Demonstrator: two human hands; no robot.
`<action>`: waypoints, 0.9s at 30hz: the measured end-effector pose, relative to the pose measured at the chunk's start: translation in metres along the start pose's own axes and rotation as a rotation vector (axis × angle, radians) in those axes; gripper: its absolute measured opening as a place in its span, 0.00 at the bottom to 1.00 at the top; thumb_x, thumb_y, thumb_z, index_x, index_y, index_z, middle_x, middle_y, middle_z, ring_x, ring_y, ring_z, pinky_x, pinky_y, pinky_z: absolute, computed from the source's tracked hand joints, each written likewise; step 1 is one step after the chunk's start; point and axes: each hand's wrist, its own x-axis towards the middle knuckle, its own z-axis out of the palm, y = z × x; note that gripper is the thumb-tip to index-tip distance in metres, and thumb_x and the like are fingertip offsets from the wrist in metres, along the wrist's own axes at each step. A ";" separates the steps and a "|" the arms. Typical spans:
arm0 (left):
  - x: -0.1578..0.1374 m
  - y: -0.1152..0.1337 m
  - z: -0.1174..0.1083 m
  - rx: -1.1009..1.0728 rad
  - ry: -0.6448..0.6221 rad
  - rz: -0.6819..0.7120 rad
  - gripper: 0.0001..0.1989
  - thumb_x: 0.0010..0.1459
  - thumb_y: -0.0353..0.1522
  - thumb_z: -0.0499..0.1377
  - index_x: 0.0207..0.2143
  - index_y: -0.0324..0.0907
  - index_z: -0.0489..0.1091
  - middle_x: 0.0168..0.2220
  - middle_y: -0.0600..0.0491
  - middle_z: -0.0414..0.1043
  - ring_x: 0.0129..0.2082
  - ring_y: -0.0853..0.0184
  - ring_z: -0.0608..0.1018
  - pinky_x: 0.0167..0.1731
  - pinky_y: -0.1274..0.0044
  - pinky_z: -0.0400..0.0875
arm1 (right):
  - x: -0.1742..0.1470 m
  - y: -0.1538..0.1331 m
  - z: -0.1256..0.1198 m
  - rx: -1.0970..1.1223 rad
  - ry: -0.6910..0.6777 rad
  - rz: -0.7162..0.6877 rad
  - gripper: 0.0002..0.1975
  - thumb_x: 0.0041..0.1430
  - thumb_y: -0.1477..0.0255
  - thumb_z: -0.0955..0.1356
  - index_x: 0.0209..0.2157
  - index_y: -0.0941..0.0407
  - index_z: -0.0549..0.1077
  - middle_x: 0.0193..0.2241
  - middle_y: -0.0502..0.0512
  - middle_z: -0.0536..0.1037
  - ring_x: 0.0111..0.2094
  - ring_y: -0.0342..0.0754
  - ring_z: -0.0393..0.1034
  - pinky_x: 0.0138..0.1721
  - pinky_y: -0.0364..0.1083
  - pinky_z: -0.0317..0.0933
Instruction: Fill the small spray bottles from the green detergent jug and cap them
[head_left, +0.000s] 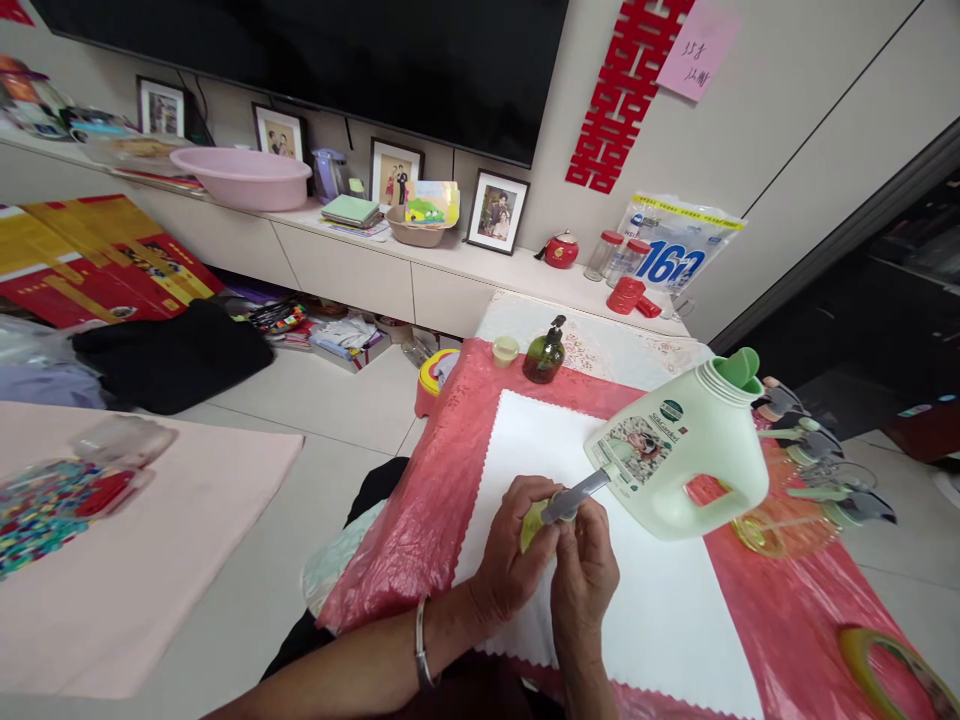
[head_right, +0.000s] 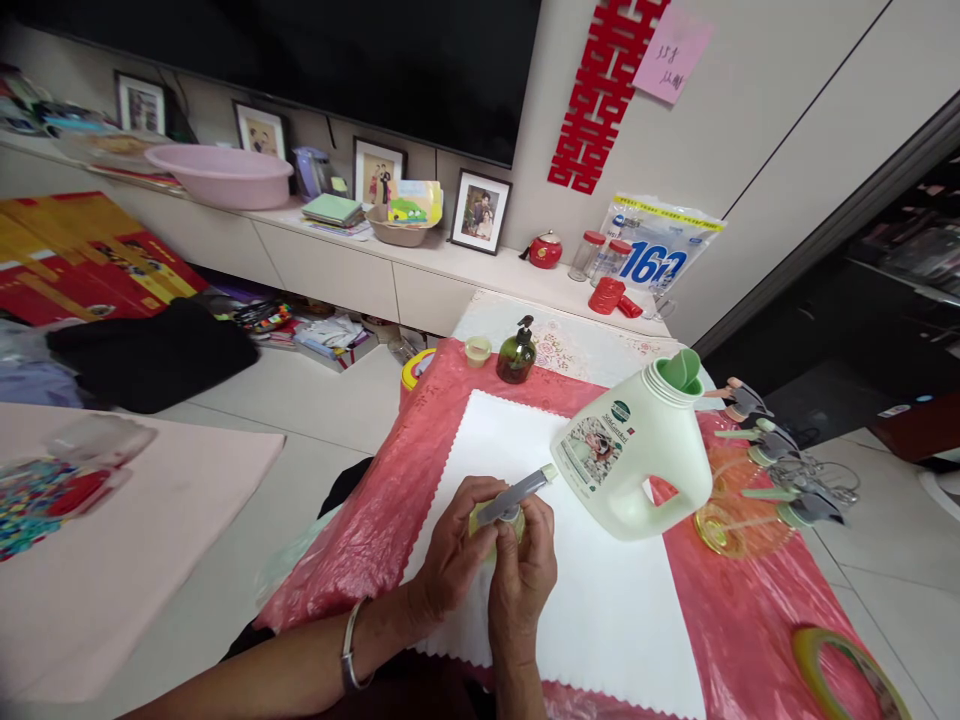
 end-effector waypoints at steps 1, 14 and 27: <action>-0.001 0.000 0.001 0.017 0.000 0.004 0.14 0.66 0.38 0.57 0.52 0.45 0.69 0.49 0.46 0.70 0.51 0.57 0.75 0.54 0.61 0.70 | -0.001 0.001 0.000 0.002 0.003 0.011 0.12 0.75 0.66 0.66 0.54 0.57 0.72 0.49 0.58 0.70 0.51 0.47 0.67 0.50 0.42 0.65; 0.010 0.010 0.012 -0.047 0.108 -0.301 0.13 0.50 0.30 0.64 0.40 0.44 0.69 0.41 0.52 0.73 0.41 0.63 0.76 0.46 0.69 0.73 | 0.001 0.006 0.001 -0.015 0.023 -0.009 0.13 0.73 0.65 0.66 0.51 0.59 0.72 0.47 0.60 0.70 0.48 0.49 0.68 0.48 0.44 0.67; 0.008 0.003 0.007 -0.044 0.092 -0.159 0.12 0.56 0.38 0.66 0.41 0.44 0.73 0.43 0.51 0.73 0.46 0.61 0.77 0.49 0.69 0.73 | -0.005 0.013 -0.012 0.217 -0.112 0.165 0.20 0.76 0.62 0.65 0.63 0.56 0.72 0.55 0.60 0.65 0.59 0.51 0.61 0.56 0.46 0.65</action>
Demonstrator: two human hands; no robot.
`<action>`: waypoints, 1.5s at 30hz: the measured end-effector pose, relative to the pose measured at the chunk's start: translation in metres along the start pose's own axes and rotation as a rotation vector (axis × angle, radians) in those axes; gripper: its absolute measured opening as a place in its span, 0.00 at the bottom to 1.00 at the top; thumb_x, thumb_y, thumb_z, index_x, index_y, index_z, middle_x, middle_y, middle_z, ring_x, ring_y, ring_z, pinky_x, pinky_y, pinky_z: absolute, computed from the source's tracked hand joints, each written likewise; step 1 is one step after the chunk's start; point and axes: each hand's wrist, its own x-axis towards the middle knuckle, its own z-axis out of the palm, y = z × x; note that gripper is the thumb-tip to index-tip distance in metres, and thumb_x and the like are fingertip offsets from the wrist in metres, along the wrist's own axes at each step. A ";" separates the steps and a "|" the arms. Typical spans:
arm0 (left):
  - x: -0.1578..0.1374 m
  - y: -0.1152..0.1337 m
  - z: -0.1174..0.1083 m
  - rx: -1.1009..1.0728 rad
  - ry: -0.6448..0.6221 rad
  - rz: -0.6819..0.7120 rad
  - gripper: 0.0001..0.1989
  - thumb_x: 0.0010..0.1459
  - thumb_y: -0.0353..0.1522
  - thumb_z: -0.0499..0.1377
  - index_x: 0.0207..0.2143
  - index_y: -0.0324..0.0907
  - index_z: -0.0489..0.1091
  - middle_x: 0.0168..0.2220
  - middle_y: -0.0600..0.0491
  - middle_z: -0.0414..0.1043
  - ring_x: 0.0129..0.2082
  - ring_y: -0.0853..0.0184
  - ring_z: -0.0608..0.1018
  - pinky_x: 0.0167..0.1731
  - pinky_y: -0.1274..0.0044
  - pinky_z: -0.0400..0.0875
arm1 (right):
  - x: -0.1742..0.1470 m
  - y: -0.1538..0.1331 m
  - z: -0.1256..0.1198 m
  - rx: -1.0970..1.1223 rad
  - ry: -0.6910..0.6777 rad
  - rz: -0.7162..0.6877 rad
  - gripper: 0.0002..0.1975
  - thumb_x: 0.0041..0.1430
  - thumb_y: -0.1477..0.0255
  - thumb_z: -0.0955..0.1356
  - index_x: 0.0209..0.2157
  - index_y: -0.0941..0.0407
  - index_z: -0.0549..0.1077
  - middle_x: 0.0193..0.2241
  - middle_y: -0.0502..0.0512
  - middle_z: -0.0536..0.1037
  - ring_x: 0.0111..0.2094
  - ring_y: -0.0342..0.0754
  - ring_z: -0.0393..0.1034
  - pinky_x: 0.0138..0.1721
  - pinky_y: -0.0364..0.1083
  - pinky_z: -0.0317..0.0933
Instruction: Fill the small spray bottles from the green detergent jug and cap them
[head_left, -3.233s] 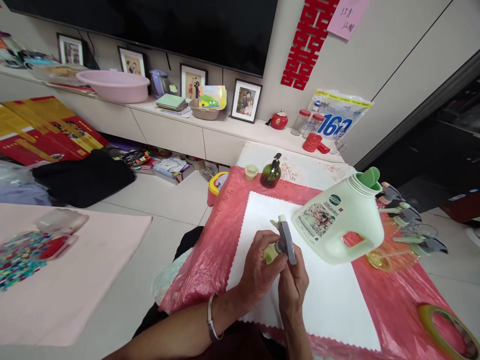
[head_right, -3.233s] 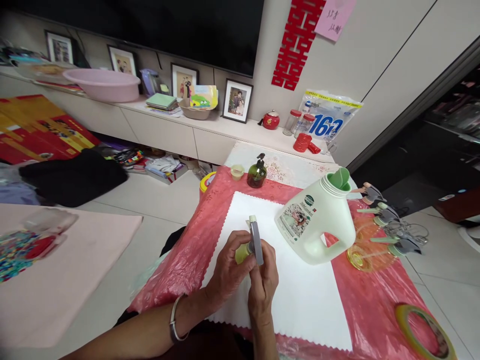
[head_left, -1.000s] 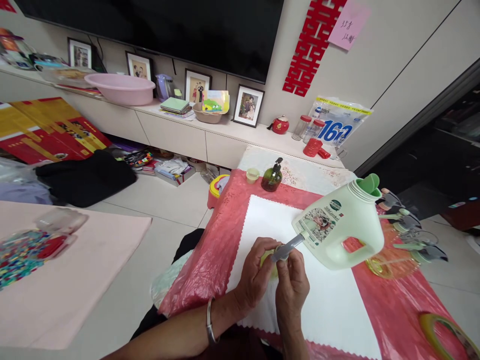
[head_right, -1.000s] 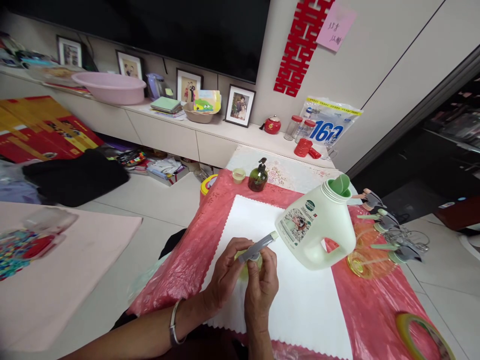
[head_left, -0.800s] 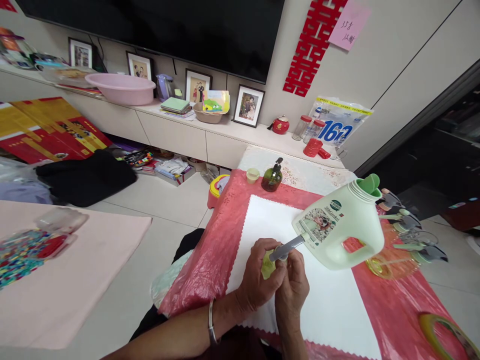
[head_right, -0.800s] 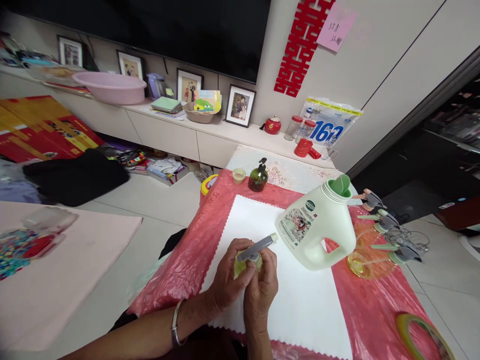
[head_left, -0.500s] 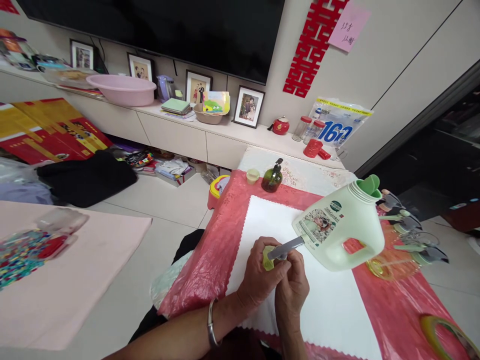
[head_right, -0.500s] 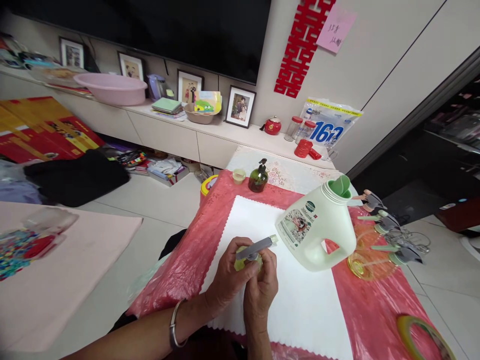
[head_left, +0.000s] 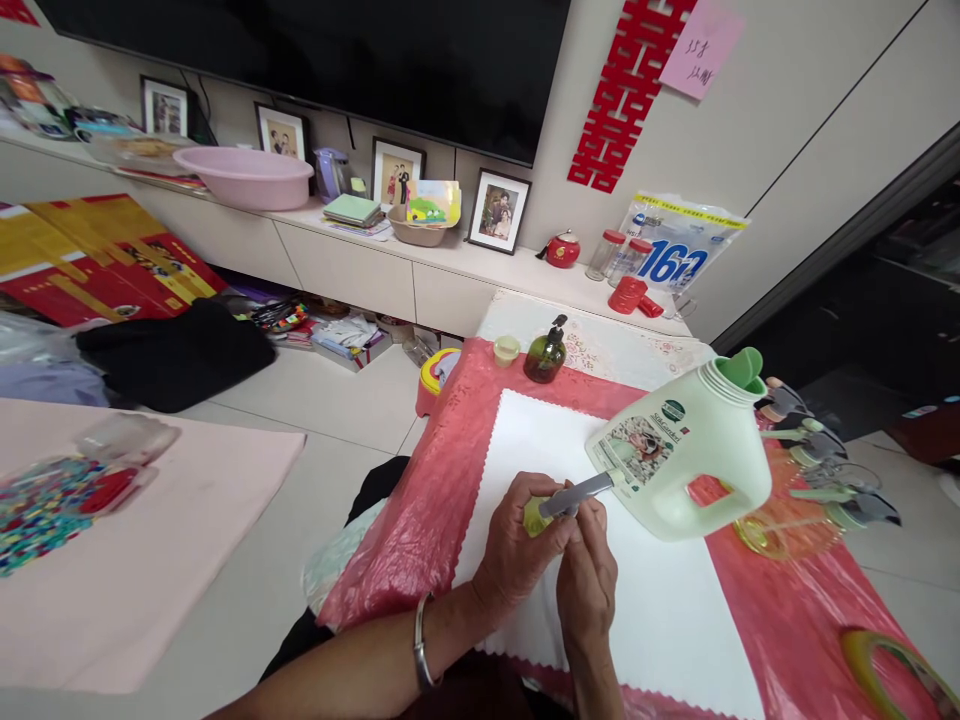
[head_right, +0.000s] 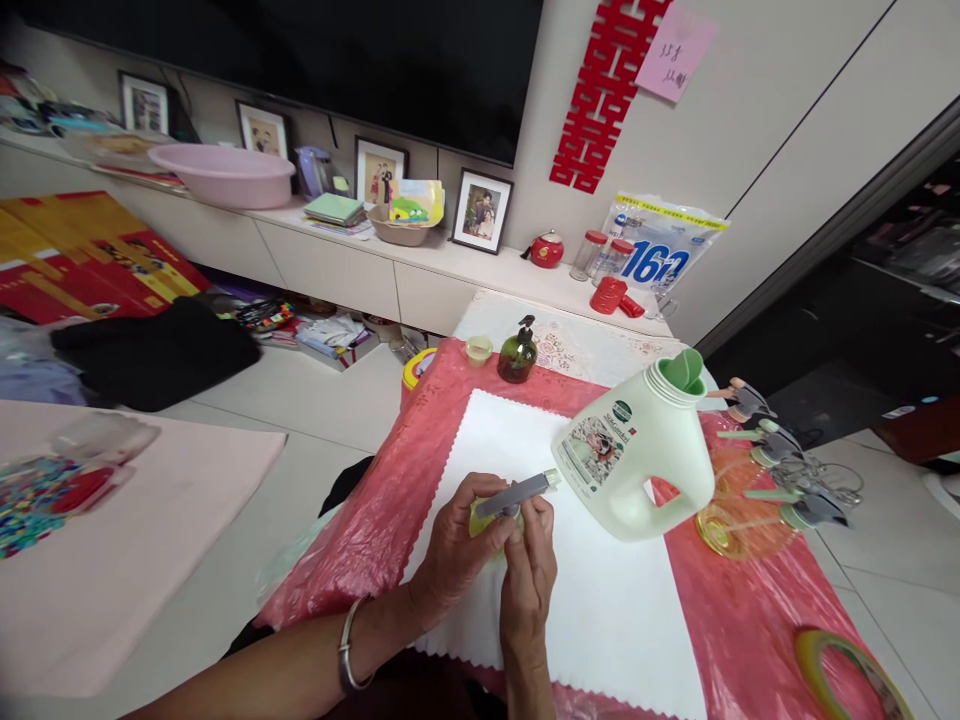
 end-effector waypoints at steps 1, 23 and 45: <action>0.000 -0.001 -0.001 0.000 -0.008 0.011 0.12 0.57 0.40 0.66 0.41 0.44 0.73 0.43 0.51 0.73 0.46 0.61 0.77 0.50 0.69 0.73 | 0.000 -0.002 0.000 0.023 0.006 0.020 0.20 0.77 0.61 0.64 0.62 0.56 0.72 0.55 0.60 0.65 0.59 0.51 0.61 0.57 0.46 0.65; -0.002 0.002 -0.002 0.079 -0.042 0.049 0.18 0.69 0.47 0.53 0.46 0.45 0.74 0.46 0.47 0.76 0.49 0.59 0.77 0.54 0.65 0.71 | 0.010 -0.025 0.012 -0.172 0.137 -0.027 0.19 0.72 0.57 0.67 0.50 0.59 0.76 0.44 0.59 0.68 0.47 0.49 0.64 0.48 0.45 0.63; -0.007 0.003 -0.006 0.015 -0.058 -0.011 0.17 0.68 0.48 0.55 0.49 0.46 0.64 0.50 0.47 0.70 0.53 0.60 0.74 0.56 0.65 0.69 | 0.015 -0.024 0.005 -0.203 0.009 0.020 0.22 0.71 0.52 0.67 0.49 0.58 0.78 0.44 0.58 0.67 0.47 0.50 0.64 0.48 0.46 0.63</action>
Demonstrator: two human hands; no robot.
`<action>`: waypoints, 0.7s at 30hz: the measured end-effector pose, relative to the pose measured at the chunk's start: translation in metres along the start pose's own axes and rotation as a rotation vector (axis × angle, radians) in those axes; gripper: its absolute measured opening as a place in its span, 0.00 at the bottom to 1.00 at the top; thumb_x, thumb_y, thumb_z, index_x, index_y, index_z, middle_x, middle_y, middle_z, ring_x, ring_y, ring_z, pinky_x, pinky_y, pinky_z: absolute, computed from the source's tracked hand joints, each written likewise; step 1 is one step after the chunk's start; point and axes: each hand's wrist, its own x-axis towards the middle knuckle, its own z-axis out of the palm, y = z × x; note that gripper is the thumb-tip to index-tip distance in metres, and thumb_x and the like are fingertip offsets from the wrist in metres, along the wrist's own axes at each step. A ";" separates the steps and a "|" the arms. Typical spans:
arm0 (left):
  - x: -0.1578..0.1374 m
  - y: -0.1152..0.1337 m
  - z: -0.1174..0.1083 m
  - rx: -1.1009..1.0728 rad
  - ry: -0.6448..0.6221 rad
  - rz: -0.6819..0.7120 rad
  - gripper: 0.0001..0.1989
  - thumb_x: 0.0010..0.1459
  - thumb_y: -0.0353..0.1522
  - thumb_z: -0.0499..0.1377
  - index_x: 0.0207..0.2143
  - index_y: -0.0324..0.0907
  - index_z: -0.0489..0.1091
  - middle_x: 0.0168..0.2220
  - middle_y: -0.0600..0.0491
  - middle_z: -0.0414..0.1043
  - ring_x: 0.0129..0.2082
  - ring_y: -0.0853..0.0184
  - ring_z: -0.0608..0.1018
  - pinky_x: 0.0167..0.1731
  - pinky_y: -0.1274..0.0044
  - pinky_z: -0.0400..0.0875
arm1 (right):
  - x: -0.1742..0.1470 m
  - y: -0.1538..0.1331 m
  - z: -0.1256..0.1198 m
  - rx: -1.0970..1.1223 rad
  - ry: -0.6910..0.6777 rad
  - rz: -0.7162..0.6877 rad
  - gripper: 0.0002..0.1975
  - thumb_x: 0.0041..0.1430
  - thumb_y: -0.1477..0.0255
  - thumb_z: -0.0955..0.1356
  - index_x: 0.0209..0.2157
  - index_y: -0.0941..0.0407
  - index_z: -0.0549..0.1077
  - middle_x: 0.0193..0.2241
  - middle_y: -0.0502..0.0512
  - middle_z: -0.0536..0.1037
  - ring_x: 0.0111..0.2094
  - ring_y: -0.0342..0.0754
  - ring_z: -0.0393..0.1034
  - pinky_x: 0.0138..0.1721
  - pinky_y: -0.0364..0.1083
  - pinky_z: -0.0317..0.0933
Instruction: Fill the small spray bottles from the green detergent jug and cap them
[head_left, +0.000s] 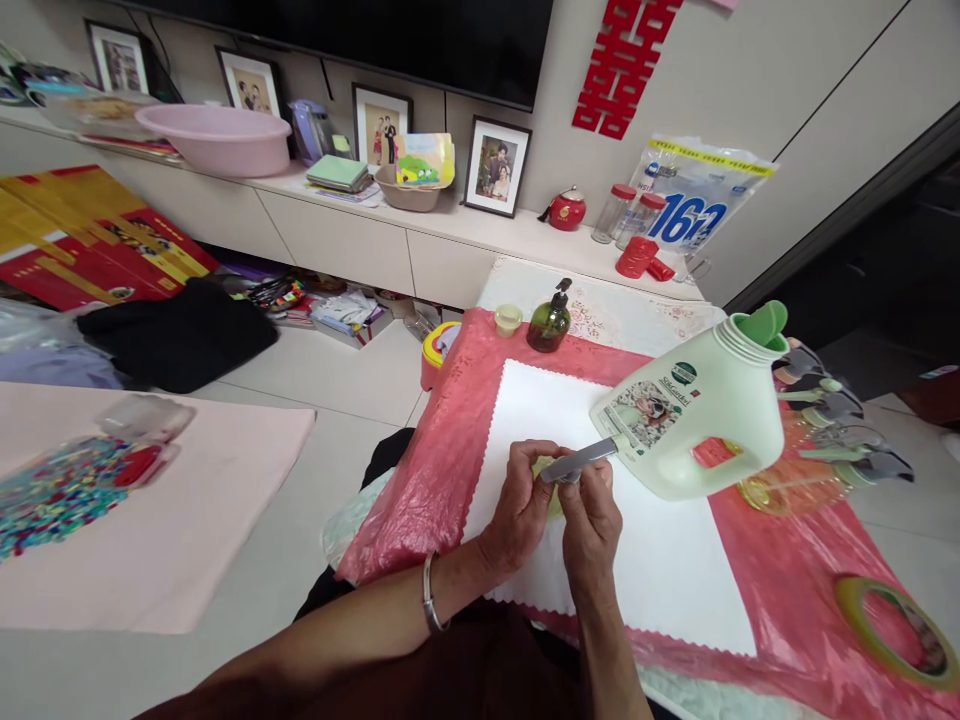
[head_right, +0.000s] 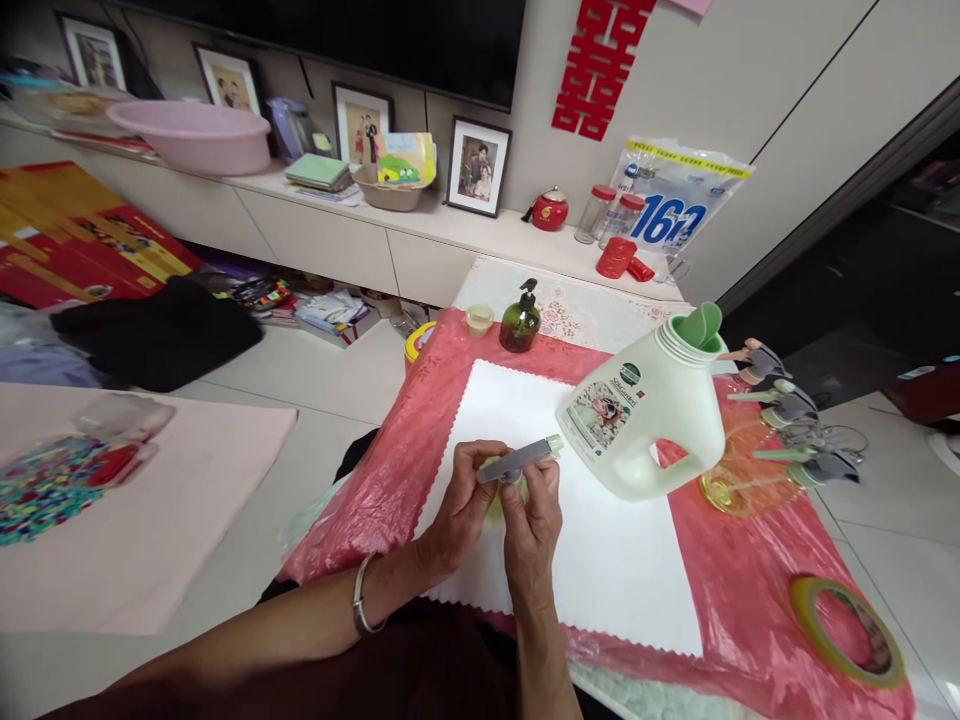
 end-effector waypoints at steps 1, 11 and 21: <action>0.000 -0.001 0.000 0.004 0.004 0.005 0.17 0.68 0.48 0.55 0.49 0.47 0.64 0.50 0.48 0.70 0.52 0.60 0.74 0.56 0.65 0.69 | 0.000 0.001 0.000 0.002 0.012 -0.005 0.22 0.70 0.53 0.68 0.49 0.57 0.78 0.43 0.57 0.67 0.47 0.50 0.64 0.48 0.46 0.63; 0.004 -0.003 0.004 -0.013 -0.005 0.044 0.17 0.69 0.48 0.52 0.46 0.46 0.66 0.46 0.49 0.71 0.46 0.62 0.75 0.49 0.68 0.72 | -0.005 0.009 0.009 0.107 0.107 0.014 0.20 0.65 0.56 0.73 0.47 0.57 0.76 0.43 0.56 0.65 0.47 0.50 0.63 0.49 0.46 0.62; 0.005 -0.013 -0.008 -0.062 -0.039 -0.030 0.17 0.67 0.48 0.56 0.47 0.45 0.69 0.48 0.48 0.74 0.48 0.60 0.76 0.52 0.67 0.73 | -0.007 0.003 0.012 0.057 0.097 -0.046 0.16 0.71 0.58 0.69 0.51 0.56 0.75 0.45 0.56 0.68 0.49 0.48 0.64 0.52 0.45 0.61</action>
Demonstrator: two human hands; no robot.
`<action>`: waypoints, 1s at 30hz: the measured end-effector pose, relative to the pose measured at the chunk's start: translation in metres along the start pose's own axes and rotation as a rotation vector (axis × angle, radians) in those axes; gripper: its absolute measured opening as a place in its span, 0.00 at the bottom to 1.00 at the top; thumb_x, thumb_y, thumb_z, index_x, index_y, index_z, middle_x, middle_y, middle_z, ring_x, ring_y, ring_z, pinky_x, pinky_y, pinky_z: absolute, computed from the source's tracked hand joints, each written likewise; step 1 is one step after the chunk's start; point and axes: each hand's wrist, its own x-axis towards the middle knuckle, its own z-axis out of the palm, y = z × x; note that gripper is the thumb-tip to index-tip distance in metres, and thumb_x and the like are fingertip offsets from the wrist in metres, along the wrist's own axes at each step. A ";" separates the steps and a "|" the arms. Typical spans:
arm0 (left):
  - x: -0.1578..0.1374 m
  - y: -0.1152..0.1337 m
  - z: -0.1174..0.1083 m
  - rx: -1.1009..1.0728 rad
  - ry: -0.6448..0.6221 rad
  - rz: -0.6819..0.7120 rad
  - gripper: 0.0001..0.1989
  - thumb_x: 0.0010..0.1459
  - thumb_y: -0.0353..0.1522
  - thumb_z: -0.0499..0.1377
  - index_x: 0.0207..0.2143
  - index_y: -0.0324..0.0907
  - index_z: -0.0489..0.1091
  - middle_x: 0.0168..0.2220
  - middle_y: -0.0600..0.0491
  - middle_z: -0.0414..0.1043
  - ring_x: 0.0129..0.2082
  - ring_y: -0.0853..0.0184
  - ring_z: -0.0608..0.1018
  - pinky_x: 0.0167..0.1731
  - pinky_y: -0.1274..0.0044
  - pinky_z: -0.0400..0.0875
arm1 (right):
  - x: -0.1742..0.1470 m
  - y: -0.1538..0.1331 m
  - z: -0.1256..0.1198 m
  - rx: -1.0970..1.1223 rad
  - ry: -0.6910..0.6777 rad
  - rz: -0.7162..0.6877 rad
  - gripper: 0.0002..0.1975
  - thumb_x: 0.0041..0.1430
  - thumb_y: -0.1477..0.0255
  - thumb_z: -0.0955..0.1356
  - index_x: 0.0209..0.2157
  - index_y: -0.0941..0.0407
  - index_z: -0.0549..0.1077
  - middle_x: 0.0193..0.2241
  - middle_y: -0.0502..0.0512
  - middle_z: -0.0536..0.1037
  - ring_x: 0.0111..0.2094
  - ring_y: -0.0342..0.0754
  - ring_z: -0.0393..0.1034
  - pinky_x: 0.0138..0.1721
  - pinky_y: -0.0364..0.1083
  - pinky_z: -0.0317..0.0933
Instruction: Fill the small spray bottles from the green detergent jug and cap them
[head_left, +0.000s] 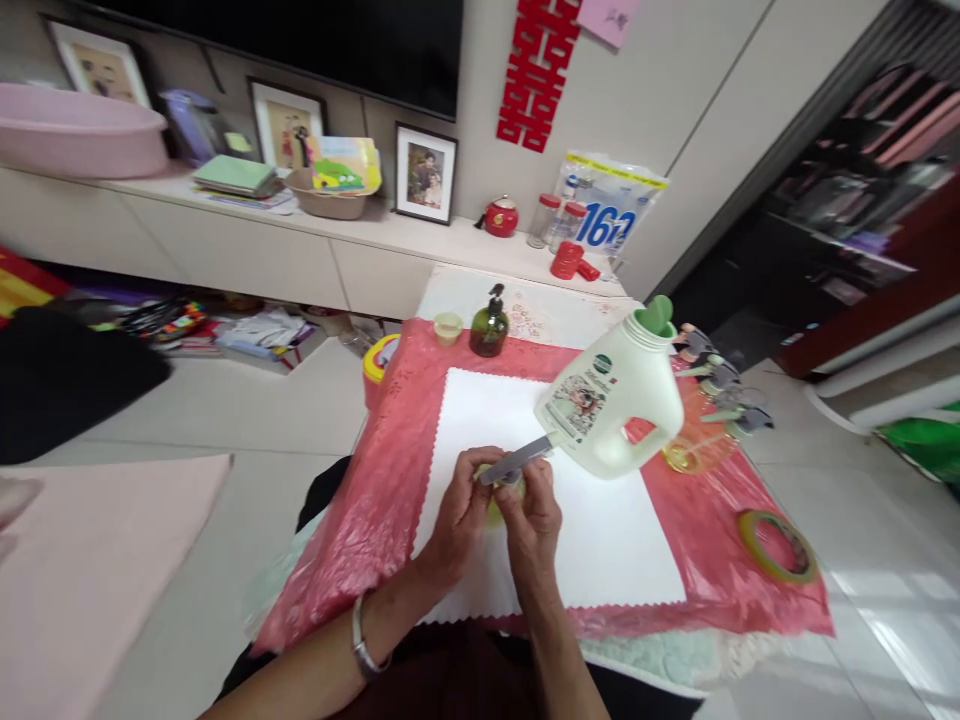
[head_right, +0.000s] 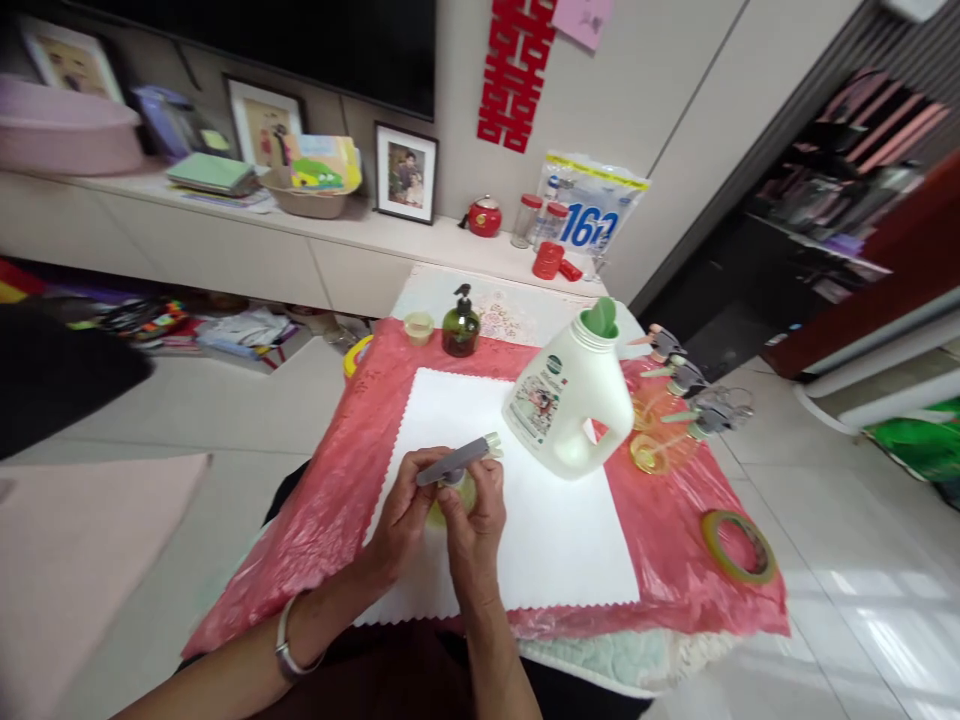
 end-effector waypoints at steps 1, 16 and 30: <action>0.000 -0.002 -0.003 0.012 -0.007 -0.031 0.18 0.67 0.48 0.56 0.48 0.45 0.69 0.50 0.47 0.74 0.50 0.59 0.76 0.53 0.66 0.72 | -0.001 -0.001 0.001 -0.006 -0.007 -0.007 0.18 0.72 0.57 0.68 0.52 0.56 0.75 0.47 0.56 0.68 0.51 0.49 0.64 0.53 0.45 0.61; -0.003 -0.014 -0.026 0.167 -0.115 -0.157 0.27 0.68 0.52 0.51 0.58 0.46 0.68 0.61 0.47 0.70 0.63 0.55 0.70 0.67 0.61 0.62 | -0.029 0.015 0.003 -0.185 -0.042 0.086 0.41 0.58 0.68 0.71 0.70 0.50 0.54 0.60 0.56 0.60 0.61 0.54 0.56 0.64 0.54 0.58; -0.008 -0.023 -0.025 0.168 -0.076 -0.022 0.18 0.70 0.44 0.52 0.51 0.46 0.74 0.52 0.47 0.69 0.57 0.59 0.71 0.61 0.65 0.66 | -0.015 0.002 -0.053 -0.153 -0.221 0.173 0.33 0.62 0.68 0.70 0.67 0.47 0.63 0.60 0.53 0.61 0.62 0.52 0.56 0.63 0.54 0.59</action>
